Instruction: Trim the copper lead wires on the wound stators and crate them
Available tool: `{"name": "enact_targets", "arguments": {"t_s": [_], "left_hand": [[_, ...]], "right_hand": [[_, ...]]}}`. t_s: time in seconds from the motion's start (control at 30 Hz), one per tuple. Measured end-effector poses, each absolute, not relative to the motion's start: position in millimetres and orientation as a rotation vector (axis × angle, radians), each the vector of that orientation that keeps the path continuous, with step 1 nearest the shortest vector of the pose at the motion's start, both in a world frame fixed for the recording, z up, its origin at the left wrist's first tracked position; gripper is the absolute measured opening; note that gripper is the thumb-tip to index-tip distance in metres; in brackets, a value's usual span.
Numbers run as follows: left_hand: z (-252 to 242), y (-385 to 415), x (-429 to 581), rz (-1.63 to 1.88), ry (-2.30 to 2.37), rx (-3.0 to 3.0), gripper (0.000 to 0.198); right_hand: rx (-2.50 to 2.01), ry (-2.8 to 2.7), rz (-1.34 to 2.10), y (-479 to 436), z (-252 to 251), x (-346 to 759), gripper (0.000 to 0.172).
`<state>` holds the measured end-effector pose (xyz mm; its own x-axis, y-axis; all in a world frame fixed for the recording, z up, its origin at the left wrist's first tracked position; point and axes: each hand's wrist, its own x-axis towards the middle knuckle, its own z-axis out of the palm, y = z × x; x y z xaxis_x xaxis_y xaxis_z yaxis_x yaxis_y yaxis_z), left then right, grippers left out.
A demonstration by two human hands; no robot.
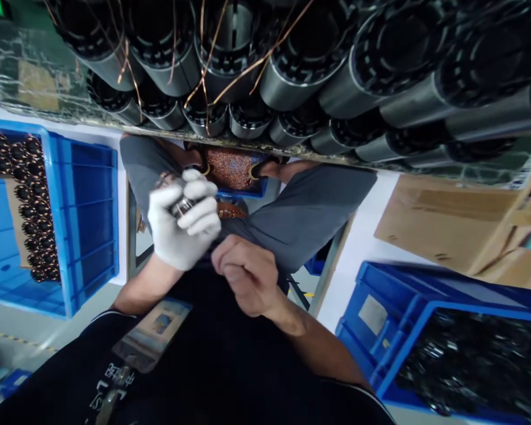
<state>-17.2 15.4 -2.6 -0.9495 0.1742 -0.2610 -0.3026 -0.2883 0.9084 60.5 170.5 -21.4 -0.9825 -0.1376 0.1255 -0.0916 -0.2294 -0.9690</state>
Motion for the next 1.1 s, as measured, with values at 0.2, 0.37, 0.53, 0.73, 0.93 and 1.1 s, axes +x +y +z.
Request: {"name": "enact_targets", "arguments": {"t_s": [0.2,0.37,0.53,0.73,0.93,1.1], "left_hand": [[-4,-10,-44,1.84,2.447,0.821,0.045],[2,-10,-29,1.98,1.921,0.629,0.052],[-8,5,-13,2.111,1.076,-0.146,0.073],[-24,25,-10,2.141,0.999,-0.298,0.05],[-45,3,-12,2.032,1.249,-0.301,0.059],[-47,-6,-17,2.191,1.268,-0.5,0.059]], "right_hand": [[-0.056,1.972,-2.171,210,-8,42,0.032],[-0.13,1.681,-2.394,194,-14,41,0.044],[-0.252,1.938,-2.213,194,-20,52,0.041],[-0.437,2.308,-2.281,205,-8,36,0.034],[-0.469,2.091,-2.209,175,-2,16,0.036],[-0.62,2.096,-1.971,175,-19,41,0.03]]}}
